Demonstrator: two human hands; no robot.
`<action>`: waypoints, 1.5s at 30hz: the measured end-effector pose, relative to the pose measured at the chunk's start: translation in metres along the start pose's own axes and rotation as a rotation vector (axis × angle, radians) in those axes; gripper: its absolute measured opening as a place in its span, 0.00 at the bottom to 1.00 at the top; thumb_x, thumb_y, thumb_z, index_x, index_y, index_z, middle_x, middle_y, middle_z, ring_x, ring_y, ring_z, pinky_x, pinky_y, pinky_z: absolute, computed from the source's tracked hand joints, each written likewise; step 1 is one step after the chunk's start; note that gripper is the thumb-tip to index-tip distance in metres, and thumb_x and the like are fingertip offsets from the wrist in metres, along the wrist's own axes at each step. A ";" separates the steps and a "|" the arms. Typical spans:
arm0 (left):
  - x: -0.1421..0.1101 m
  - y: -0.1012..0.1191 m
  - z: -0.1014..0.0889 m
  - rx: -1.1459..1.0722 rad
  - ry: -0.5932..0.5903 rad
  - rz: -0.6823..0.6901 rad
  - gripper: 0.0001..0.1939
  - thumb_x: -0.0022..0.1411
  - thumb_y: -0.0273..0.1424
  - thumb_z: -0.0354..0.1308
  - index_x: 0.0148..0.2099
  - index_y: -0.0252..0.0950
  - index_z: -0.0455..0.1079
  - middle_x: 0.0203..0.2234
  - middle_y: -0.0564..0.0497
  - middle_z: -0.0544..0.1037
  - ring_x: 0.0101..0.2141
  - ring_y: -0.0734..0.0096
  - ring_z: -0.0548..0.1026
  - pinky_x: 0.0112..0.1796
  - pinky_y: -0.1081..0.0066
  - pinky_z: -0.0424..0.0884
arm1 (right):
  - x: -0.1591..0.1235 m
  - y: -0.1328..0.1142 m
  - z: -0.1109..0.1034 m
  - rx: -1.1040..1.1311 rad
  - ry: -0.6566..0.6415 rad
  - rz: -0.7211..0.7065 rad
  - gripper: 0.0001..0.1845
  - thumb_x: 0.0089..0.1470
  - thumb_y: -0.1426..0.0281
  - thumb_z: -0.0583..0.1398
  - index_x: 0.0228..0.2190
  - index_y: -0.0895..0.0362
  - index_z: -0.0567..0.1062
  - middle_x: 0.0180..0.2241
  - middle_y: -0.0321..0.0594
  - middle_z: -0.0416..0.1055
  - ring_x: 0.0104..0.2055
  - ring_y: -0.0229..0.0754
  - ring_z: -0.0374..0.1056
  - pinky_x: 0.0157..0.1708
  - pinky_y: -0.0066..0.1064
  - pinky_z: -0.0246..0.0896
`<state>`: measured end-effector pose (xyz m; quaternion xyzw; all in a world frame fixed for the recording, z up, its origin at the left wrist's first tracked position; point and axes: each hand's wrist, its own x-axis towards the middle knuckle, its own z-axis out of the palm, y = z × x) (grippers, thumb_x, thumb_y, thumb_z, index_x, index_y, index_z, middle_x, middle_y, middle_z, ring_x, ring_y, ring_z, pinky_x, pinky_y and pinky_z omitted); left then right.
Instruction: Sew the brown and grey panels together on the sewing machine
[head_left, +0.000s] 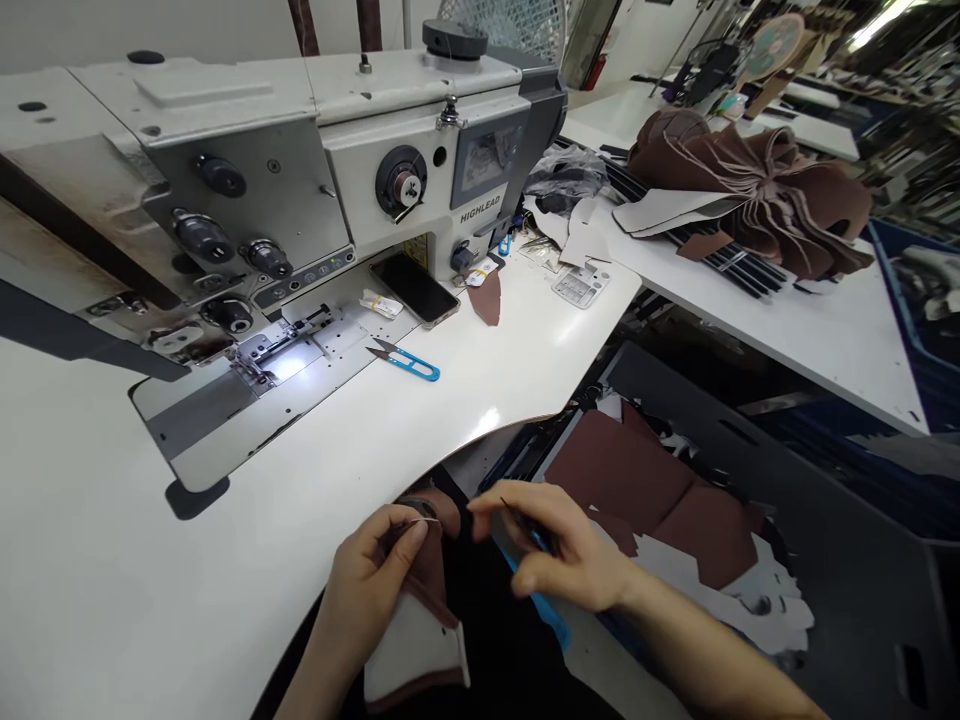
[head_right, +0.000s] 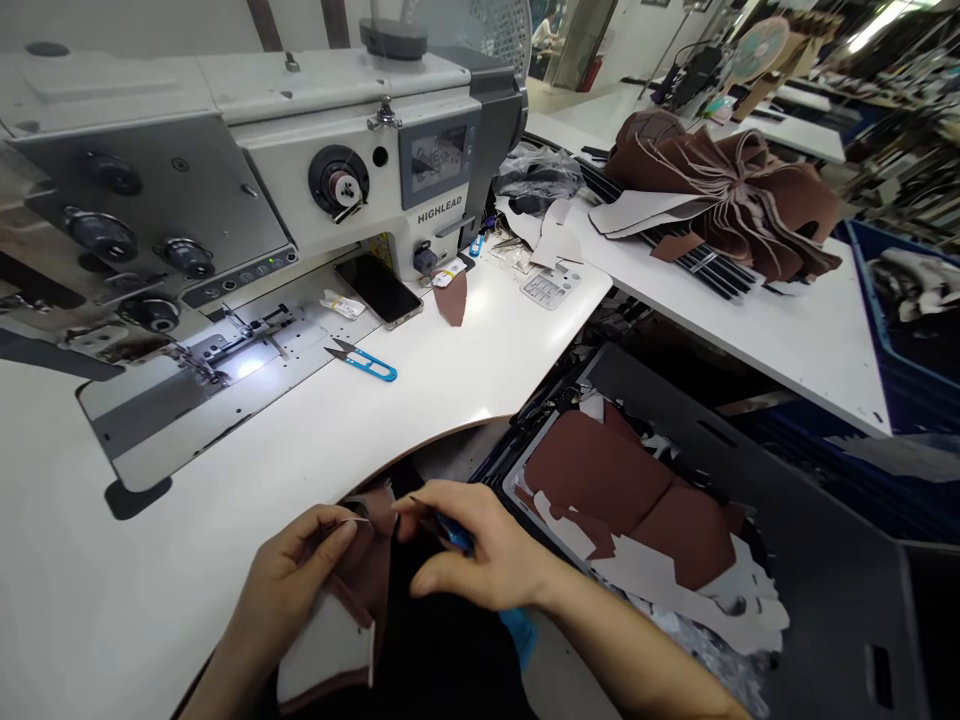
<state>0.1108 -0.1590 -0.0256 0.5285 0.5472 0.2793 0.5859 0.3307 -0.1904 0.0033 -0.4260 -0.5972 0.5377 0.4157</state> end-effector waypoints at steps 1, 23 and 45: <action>0.000 0.001 0.001 0.004 -0.032 0.022 0.13 0.57 0.42 0.59 0.31 0.38 0.74 0.26 0.53 0.77 0.30 0.68 0.74 0.35 0.73 0.70 | 0.007 -0.003 -0.002 -0.132 -0.050 -0.078 0.31 0.51 0.54 0.65 0.50 0.59 0.70 0.41 0.47 0.72 0.39 0.42 0.69 0.38 0.30 0.63; -0.001 -0.006 -0.017 0.129 -0.021 0.101 0.16 0.62 0.43 0.53 0.33 0.38 0.75 0.30 0.51 0.79 0.33 0.67 0.75 0.34 0.75 0.70 | 0.039 0.033 0.019 -0.623 -0.300 0.052 0.06 0.56 0.71 0.62 0.36 0.59 0.70 0.32 0.39 0.71 0.33 0.39 0.67 0.31 0.26 0.57; 0.001 -0.013 -0.020 -0.030 -0.135 0.037 0.18 0.63 0.44 0.53 0.31 0.37 0.73 0.28 0.51 0.76 0.32 0.69 0.72 0.35 0.74 0.68 | 0.051 0.029 0.015 -0.196 -0.385 0.081 0.20 0.49 0.56 0.67 0.28 0.59 0.70 0.27 0.32 0.63 0.29 0.34 0.58 0.30 0.25 0.52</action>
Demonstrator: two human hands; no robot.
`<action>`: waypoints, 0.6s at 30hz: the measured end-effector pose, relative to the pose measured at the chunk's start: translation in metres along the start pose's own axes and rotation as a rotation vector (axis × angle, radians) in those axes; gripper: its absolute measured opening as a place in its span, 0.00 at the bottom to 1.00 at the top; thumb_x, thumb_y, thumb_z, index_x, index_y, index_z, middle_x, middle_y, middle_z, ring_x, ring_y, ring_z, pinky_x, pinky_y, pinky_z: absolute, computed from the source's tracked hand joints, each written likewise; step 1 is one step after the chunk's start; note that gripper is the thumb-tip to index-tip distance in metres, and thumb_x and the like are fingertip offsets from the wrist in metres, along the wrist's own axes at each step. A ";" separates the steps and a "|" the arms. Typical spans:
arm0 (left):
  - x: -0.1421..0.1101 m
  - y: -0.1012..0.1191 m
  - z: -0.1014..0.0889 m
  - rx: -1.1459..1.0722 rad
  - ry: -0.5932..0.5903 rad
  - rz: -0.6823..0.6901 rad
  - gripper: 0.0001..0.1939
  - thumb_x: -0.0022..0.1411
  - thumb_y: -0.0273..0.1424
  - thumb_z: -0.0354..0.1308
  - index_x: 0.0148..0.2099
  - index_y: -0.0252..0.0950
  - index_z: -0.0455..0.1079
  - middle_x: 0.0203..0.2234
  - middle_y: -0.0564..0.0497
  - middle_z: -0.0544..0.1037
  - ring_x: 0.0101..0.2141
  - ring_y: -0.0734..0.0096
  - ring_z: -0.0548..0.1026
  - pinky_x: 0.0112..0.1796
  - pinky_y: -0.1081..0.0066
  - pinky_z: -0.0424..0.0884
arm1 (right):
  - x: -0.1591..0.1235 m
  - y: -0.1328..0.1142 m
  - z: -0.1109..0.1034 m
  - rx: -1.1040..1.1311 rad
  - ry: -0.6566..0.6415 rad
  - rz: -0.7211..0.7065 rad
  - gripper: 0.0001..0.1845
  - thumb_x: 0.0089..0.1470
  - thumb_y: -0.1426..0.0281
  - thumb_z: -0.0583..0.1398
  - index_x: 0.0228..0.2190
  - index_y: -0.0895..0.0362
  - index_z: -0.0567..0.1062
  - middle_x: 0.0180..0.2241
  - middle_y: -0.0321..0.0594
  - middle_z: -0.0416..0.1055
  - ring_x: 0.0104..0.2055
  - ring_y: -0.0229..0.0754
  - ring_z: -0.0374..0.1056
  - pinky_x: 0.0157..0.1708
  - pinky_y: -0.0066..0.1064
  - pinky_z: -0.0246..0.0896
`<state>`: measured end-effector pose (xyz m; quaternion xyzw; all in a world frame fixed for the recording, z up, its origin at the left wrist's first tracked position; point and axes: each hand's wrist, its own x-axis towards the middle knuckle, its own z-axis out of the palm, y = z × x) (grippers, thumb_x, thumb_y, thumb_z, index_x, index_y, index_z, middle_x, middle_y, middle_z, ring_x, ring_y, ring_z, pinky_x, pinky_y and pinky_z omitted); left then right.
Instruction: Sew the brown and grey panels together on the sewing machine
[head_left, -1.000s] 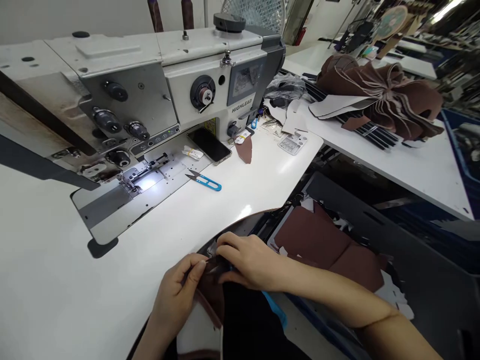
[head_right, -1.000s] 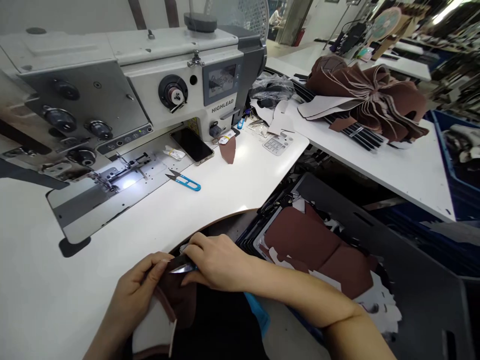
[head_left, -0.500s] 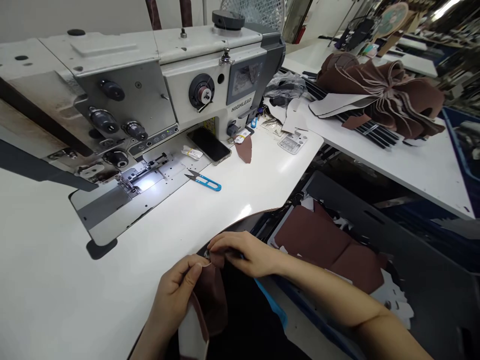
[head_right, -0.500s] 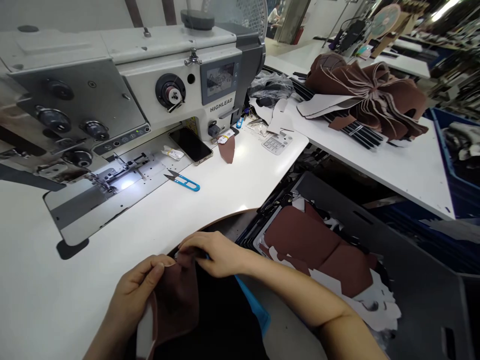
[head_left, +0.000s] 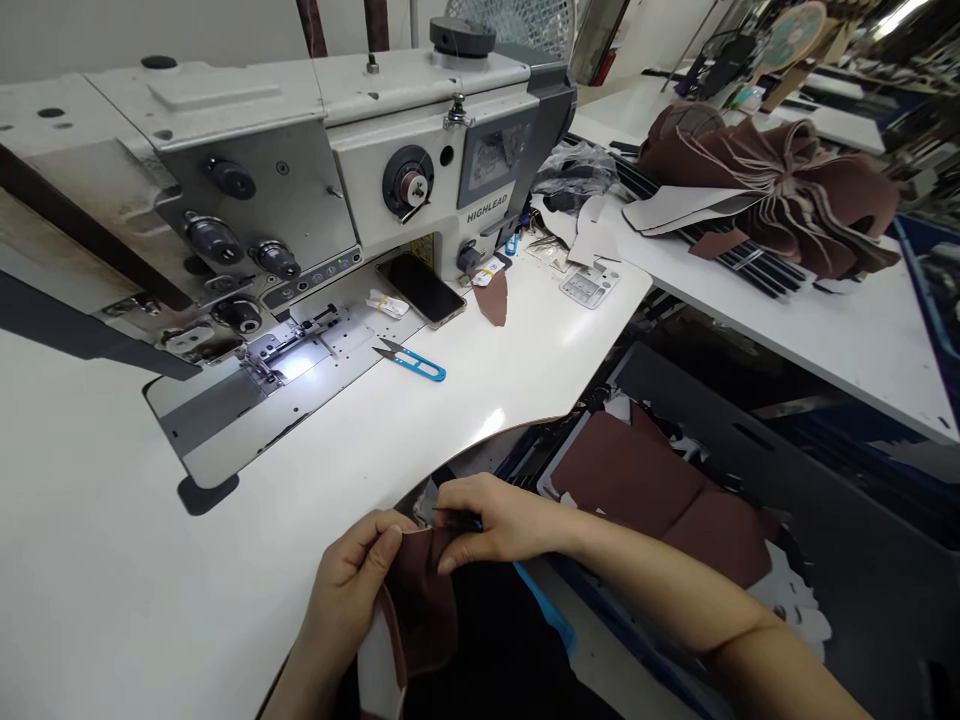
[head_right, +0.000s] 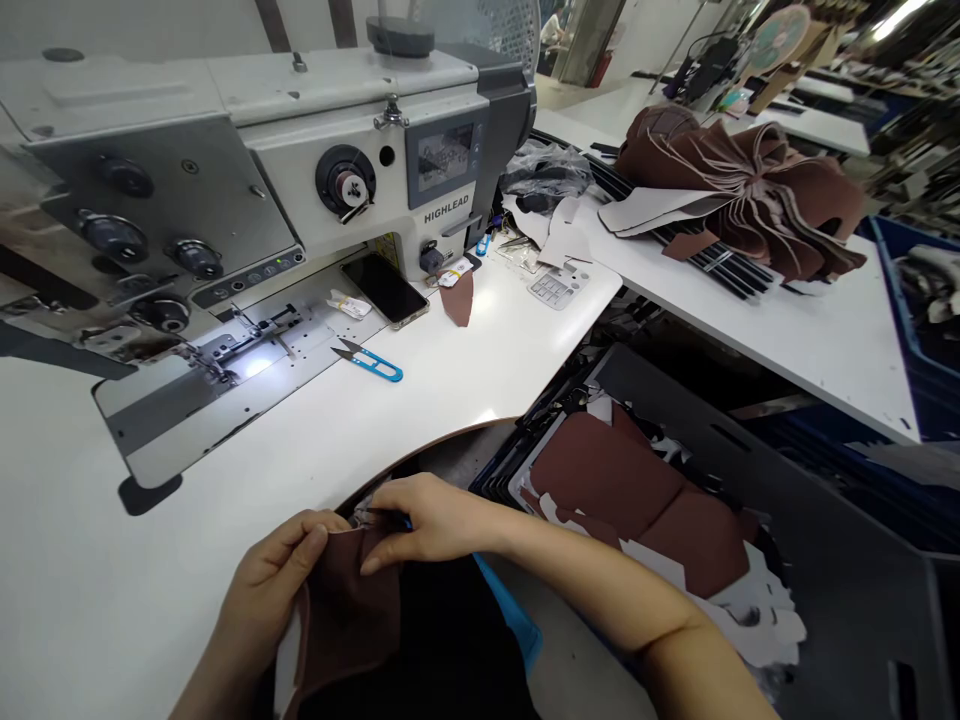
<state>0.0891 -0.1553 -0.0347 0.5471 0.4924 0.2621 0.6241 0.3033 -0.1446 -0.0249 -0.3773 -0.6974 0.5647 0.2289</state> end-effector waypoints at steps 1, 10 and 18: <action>0.000 0.000 0.001 0.016 0.003 0.005 0.18 0.63 0.44 0.53 0.30 0.37 0.72 0.27 0.52 0.75 0.31 0.69 0.72 0.34 0.74 0.68 | -0.002 -0.005 0.002 -0.021 0.001 0.018 0.18 0.50 0.59 0.67 0.27 0.59 0.69 0.26 0.31 0.62 0.28 0.33 0.57 0.29 0.25 0.51; -0.002 -0.010 0.008 0.136 0.305 -0.065 0.19 0.62 0.46 0.52 0.27 0.37 0.67 0.19 0.56 0.66 0.22 0.74 0.65 0.25 0.76 0.63 | -0.021 0.003 -0.016 -0.218 0.026 0.073 0.13 0.59 0.65 0.59 0.26 0.59 0.66 0.24 0.32 0.60 0.26 0.34 0.54 0.28 0.25 0.48; 0.026 -0.017 0.007 0.296 -0.314 0.036 0.22 0.59 0.34 0.57 0.57 0.45 0.68 0.51 0.49 0.75 0.52 0.60 0.71 0.54 0.61 0.66 | -0.018 0.020 -0.033 0.068 -0.027 0.126 0.14 0.56 0.61 0.62 0.27 0.59 0.70 0.24 0.34 0.68 0.25 0.34 0.61 0.26 0.24 0.53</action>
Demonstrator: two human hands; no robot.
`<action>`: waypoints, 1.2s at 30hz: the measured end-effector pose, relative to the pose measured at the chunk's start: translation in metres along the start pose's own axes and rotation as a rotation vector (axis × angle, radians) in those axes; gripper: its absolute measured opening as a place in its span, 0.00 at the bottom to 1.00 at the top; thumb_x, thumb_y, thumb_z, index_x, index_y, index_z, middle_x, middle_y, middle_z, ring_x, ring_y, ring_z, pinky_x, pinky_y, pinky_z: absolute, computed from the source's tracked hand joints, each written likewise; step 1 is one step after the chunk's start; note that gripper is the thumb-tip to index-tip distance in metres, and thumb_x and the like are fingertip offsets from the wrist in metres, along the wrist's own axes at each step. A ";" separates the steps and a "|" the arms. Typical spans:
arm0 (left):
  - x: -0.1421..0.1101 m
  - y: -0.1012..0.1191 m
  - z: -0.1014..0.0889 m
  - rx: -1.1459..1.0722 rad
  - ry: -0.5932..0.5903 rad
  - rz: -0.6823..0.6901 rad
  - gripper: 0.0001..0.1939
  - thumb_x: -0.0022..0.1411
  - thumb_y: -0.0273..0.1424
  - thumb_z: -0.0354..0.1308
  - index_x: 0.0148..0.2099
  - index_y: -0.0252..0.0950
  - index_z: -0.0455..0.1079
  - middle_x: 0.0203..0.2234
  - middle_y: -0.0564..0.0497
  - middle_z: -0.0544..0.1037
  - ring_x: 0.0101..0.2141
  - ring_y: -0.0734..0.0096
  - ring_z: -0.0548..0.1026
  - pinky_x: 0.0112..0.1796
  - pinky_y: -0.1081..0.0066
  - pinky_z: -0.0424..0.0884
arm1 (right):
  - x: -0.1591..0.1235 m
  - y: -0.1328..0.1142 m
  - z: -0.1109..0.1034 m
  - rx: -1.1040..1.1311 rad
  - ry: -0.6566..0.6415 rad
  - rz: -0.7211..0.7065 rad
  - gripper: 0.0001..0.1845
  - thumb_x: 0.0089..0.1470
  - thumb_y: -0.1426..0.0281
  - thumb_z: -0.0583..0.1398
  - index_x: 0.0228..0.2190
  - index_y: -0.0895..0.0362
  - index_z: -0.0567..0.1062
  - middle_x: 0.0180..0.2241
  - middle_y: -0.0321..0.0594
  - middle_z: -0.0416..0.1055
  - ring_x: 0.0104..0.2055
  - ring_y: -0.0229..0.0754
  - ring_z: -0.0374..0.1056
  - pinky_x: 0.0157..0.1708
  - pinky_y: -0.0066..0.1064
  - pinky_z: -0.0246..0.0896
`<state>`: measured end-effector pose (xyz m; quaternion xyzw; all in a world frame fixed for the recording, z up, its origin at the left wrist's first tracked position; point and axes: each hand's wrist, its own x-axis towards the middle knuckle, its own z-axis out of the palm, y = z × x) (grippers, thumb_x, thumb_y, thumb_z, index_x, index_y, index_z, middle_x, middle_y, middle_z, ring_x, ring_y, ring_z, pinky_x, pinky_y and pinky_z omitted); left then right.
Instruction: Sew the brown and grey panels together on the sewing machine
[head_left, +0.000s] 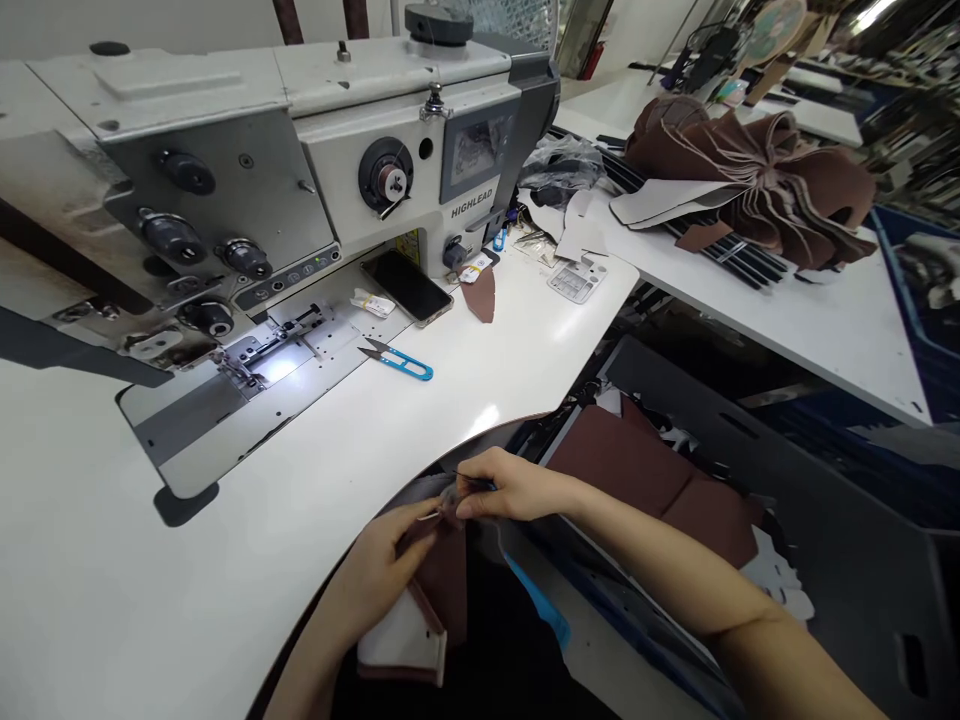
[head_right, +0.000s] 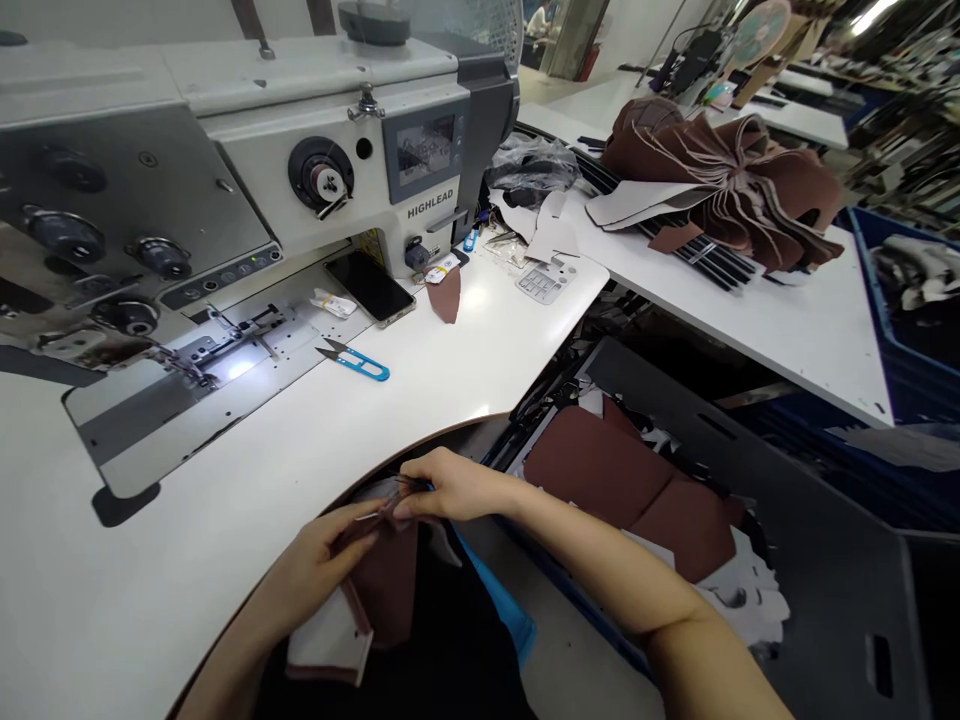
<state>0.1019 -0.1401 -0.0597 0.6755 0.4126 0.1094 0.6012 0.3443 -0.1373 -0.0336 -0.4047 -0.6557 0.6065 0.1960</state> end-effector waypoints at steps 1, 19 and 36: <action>0.003 -0.002 0.002 0.011 -0.001 -0.004 0.20 0.61 0.34 0.55 0.55 0.45 0.70 0.52 0.49 0.75 0.53 0.60 0.71 0.55 0.60 0.64 | -0.001 0.003 -0.001 0.035 -0.004 0.060 0.16 0.55 0.60 0.62 0.26 0.59 0.69 0.21 0.32 0.67 0.23 0.33 0.60 0.25 0.24 0.51; 0.026 -0.006 0.033 -0.127 0.233 0.105 0.11 0.63 0.37 0.53 0.36 0.38 0.73 0.29 0.52 0.77 0.32 0.69 0.74 0.36 0.72 0.70 | -0.056 -0.005 0.022 -0.304 0.546 0.432 0.22 0.56 0.58 0.59 0.48 0.57 0.71 0.49 0.49 0.70 0.50 0.53 0.66 0.46 0.39 0.60; 0.021 -0.002 0.031 -0.149 0.241 0.056 0.12 0.62 0.39 0.53 0.35 0.37 0.71 0.27 0.54 0.75 0.29 0.71 0.73 0.34 0.73 0.69 | -0.038 0.005 0.072 1.049 0.336 0.454 0.31 0.46 0.47 0.65 0.31 0.66 0.76 0.18 0.36 0.68 0.12 0.27 0.53 0.09 0.19 0.44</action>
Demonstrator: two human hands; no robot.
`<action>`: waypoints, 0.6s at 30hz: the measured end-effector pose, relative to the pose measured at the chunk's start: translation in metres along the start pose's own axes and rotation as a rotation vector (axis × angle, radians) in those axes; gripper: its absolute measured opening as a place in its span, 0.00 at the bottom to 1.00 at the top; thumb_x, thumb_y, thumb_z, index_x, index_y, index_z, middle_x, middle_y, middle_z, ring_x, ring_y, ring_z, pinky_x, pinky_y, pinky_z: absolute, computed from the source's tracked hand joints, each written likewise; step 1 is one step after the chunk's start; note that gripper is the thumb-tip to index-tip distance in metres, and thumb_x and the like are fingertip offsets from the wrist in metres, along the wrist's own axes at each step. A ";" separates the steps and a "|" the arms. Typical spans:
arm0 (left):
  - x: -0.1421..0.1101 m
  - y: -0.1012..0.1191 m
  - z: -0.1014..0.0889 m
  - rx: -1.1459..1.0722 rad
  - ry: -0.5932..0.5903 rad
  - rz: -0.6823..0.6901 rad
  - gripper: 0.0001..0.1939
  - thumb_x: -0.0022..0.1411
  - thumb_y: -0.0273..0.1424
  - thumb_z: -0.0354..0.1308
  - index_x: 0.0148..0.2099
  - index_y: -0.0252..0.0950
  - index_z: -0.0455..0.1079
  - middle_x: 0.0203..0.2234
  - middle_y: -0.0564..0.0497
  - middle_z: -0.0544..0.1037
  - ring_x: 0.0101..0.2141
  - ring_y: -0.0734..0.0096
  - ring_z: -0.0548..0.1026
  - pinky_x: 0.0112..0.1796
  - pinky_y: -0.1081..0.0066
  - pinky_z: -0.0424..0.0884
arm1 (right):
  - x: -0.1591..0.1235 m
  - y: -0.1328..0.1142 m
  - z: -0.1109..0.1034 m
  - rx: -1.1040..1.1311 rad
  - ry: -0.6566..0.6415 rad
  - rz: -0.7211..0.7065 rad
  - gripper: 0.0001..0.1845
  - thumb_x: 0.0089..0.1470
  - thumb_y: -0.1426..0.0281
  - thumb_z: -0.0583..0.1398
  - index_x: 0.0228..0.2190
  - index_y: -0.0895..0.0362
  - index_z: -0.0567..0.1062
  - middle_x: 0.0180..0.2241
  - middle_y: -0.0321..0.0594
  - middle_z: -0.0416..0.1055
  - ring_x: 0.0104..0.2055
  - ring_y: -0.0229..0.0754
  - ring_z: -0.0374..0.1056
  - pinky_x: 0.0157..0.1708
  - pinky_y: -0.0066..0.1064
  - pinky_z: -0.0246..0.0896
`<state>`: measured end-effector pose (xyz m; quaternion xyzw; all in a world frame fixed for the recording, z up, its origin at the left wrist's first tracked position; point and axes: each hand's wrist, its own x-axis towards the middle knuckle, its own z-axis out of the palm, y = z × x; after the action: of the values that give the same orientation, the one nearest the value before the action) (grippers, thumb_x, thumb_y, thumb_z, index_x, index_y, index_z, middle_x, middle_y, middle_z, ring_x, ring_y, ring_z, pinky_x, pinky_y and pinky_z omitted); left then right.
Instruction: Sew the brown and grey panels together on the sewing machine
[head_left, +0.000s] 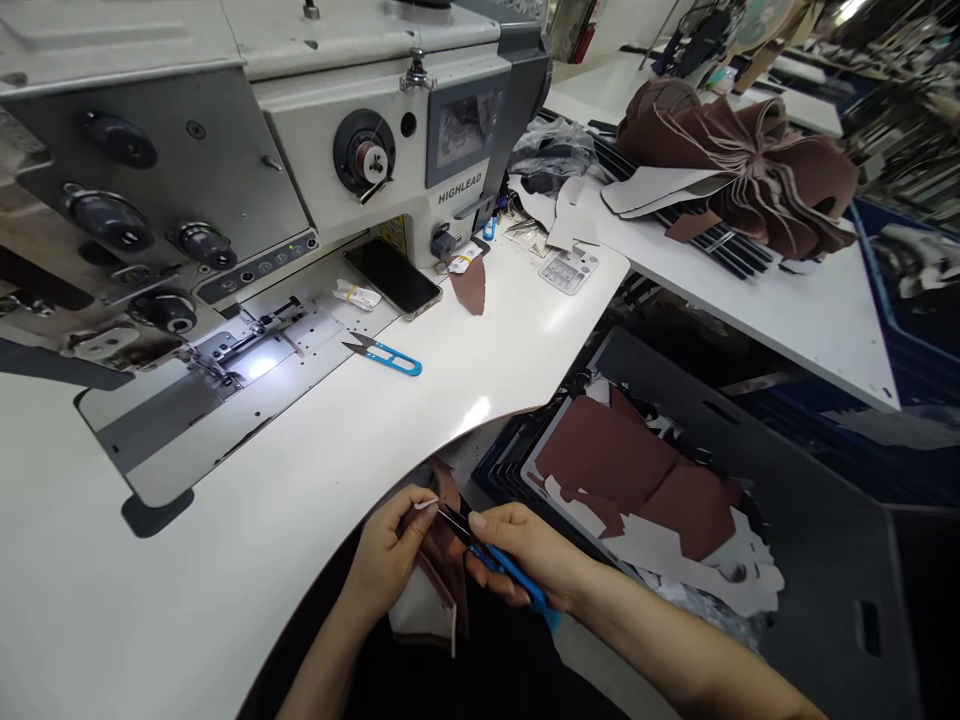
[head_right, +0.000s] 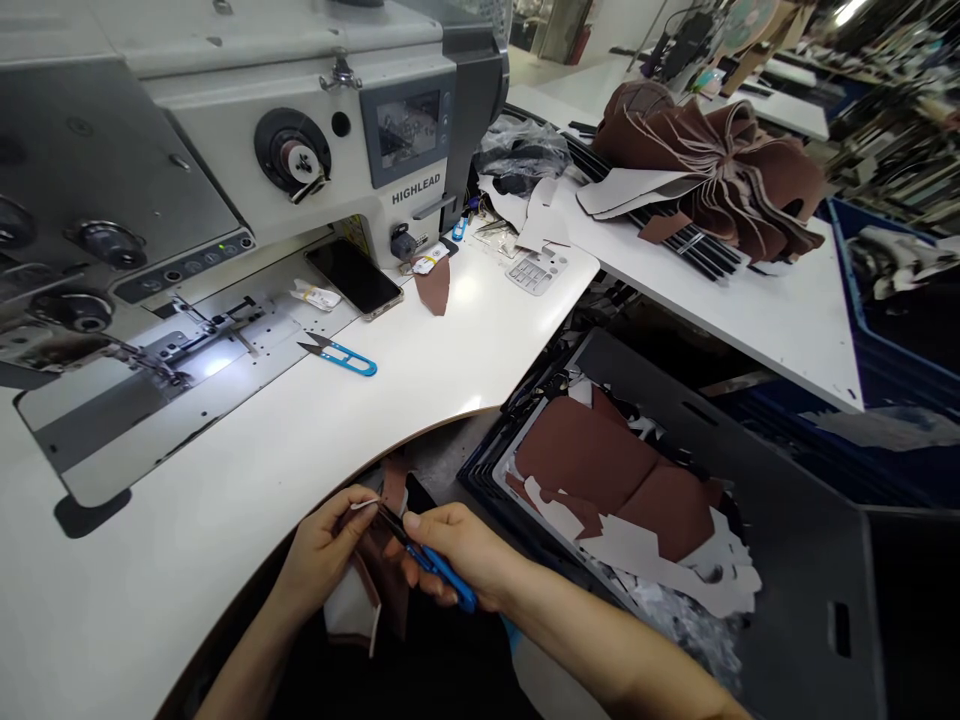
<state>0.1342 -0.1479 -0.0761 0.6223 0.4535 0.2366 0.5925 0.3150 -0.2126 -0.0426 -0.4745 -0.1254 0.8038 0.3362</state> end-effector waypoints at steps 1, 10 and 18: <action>0.000 0.000 0.000 0.001 0.002 0.007 0.12 0.62 0.39 0.53 0.35 0.37 0.71 0.27 0.54 0.75 0.29 0.71 0.73 0.35 0.73 0.69 | 0.000 0.000 0.001 0.007 0.001 0.007 0.31 0.45 0.47 0.65 0.31 0.66 0.76 0.18 0.35 0.67 0.12 0.27 0.53 0.09 0.19 0.43; -0.001 0.000 -0.001 0.011 0.012 -0.011 0.12 0.61 0.39 0.54 0.35 0.37 0.72 0.27 0.53 0.75 0.30 0.70 0.73 0.34 0.72 0.69 | 0.000 0.002 0.001 0.057 0.005 0.021 0.31 0.45 0.47 0.66 0.31 0.65 0.75 0.18 0.34 0.66 0.12 0.25 0.52 0.09 0.19 0.38; -0.002 0.002 0.001 -0.019 0.023 -0.061 0.13 0.60 0.41 0.54 0.35 0.37 0.71 0.22 0.55 0.73 0.24 0.71 0.71 0.30 0.73 0.69 | 0.001 0.007 0.006 0.114 0.020 0.002 0.32 0.43 0.46 0.67 0.32 0.65 0.75 0.19 0.32 0.64 0.13 0.25 0.50 0.10 0.19 0.35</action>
<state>0.1349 -0.1497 -0.0744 0.5997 0.4767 0.2297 0.6003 0.3068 -0.2166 -0.0441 -0.4628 -0.0753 0.8051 0.3632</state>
